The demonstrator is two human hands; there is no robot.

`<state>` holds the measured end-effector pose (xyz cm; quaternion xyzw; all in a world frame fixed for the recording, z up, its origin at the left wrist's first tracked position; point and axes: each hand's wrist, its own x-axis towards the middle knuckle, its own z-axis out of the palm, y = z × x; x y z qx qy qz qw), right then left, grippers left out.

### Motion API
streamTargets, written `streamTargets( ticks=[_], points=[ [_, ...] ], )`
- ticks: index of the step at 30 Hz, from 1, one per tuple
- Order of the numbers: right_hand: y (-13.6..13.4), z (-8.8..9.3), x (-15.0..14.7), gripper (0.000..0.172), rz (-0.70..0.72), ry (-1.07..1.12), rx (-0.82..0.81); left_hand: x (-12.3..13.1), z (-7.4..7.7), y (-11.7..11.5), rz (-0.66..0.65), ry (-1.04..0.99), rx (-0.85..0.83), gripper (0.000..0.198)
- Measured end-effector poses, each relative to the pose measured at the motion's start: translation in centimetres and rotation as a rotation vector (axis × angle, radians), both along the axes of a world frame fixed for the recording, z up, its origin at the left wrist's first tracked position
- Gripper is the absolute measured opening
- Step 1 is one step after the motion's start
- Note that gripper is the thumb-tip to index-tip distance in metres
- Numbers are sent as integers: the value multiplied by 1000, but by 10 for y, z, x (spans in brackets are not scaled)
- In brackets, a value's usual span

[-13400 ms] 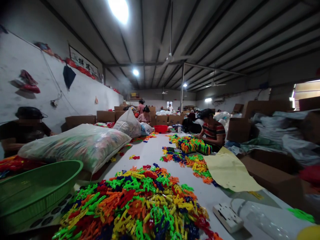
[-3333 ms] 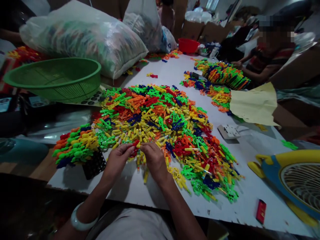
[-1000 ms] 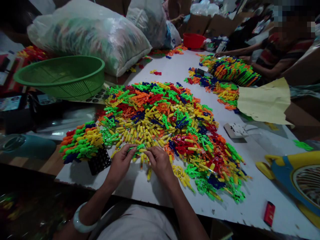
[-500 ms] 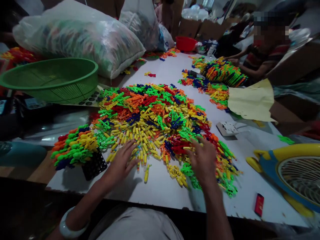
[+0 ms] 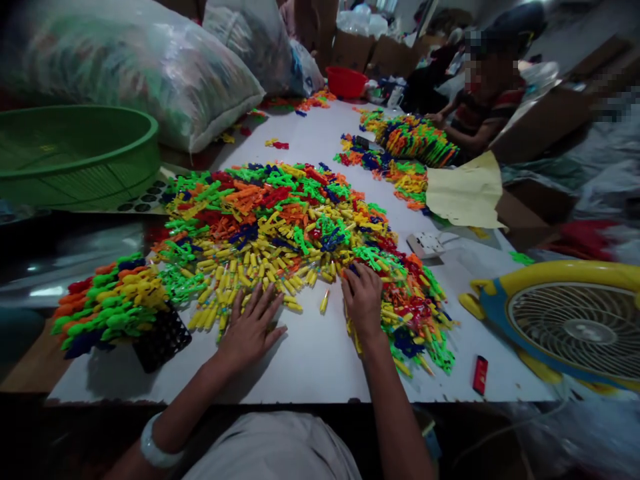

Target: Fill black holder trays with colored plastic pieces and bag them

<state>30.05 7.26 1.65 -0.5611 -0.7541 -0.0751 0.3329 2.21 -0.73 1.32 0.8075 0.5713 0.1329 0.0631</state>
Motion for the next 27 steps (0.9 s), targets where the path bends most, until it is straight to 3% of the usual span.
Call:
streamTargets(
  ticks=[5, 9, 11, 14, 18, 20, 23, 27],
  points=[
    [24, 8, 38, 25, -83, 134, 24, 5, -3, -1, 13, 3, 42, 59],
    [30, 14, 45, 29, -185, 119, 69, 5, -4, 1, 14, 10, 50, 59],
    [25, 12, 32, 31, -144, 112, 62, 4, -3, 0, 1, 12, 53, 60],
    [16, 4, -5, 35, -19, 82, -103, 3, -1, -4, -3, 24, 64, 65],
    [6, -10, -66, 65, -88, -17, -319, 1, -1, -8, 82, 64, 93, 74],
    [-1, -14, -91, 66, -100, -38, -354, 1, -3, -8, 128, 78, 94, 74],
    [-15, -13, -108, 58, 27, -36, -388, 3, -7, -5, 154, 82, 91, 70],
    [-12, 4, -93, 49, 408, 62, -397, 5, -10, -1, 173, 69, 107, 67]
  ],
)
